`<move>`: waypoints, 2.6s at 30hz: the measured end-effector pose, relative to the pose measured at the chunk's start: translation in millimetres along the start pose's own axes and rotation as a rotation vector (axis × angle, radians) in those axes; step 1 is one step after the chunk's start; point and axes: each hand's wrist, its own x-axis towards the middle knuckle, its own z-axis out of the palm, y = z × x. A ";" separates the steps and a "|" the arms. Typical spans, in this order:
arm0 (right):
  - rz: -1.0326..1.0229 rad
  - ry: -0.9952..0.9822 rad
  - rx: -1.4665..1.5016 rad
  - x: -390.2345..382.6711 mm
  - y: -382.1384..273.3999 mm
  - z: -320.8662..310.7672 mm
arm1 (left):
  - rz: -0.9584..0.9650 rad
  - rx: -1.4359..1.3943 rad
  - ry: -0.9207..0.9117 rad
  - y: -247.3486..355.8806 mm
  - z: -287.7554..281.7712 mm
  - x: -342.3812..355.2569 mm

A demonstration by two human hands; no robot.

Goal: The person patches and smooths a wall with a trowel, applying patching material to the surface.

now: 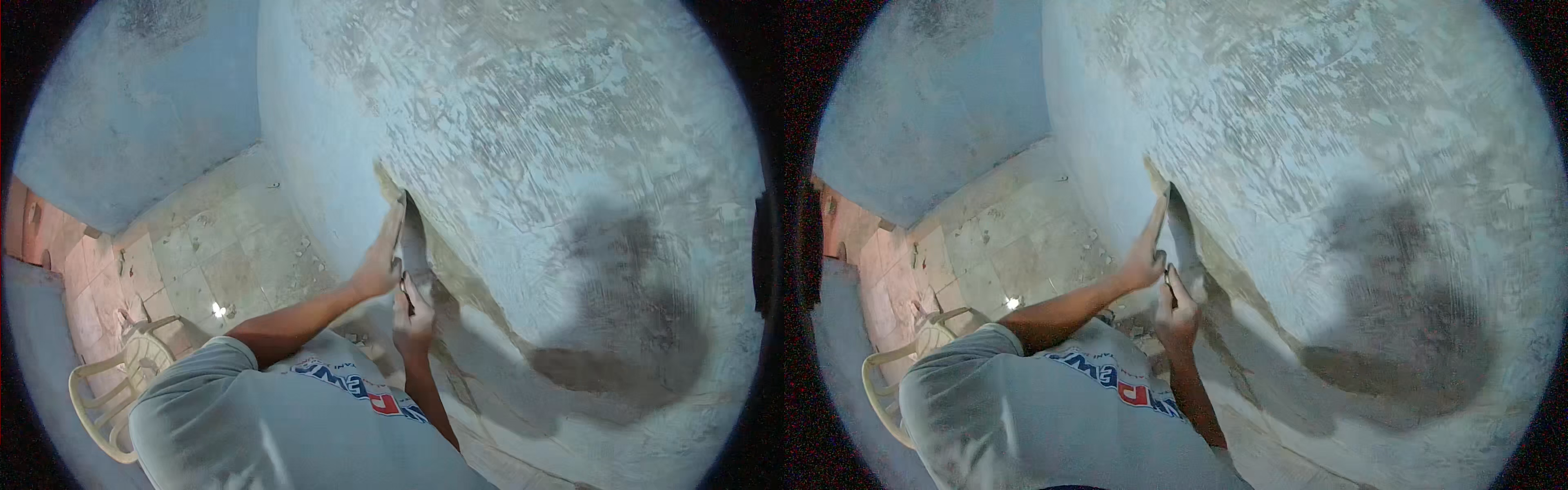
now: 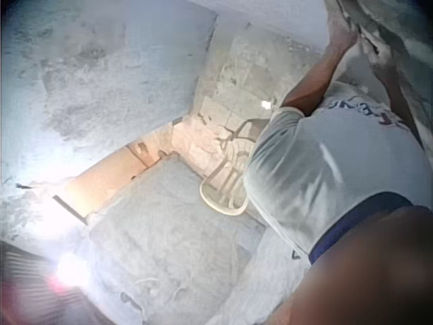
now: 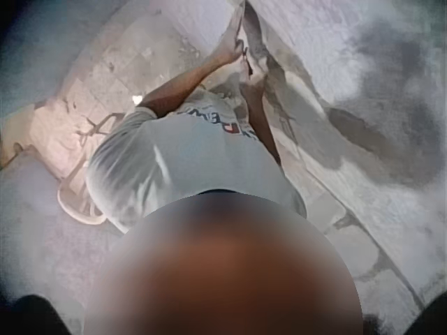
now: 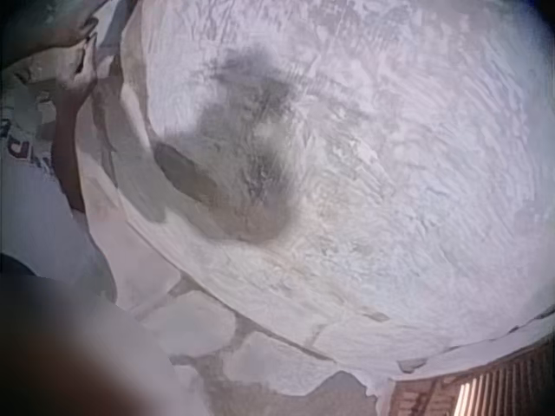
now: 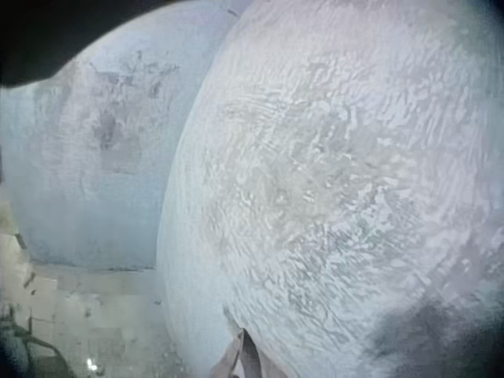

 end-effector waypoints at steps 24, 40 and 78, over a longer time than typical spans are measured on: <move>-0.075 0.014 0.016 -0.5 0.4 9.2 | 0.009 0.008 0.052 -17.8 -0.4 -2.2; -0.216 0.082 -0.065 -17.6 -6.4 -23.6 | 0.057 0.036 0.030 26.1 12.8 -4.7; -0.250 0.153 -0.062 -11.4 -5.0 -24.3 | 0.057 0.069 0.057 32.6 10.5 9.1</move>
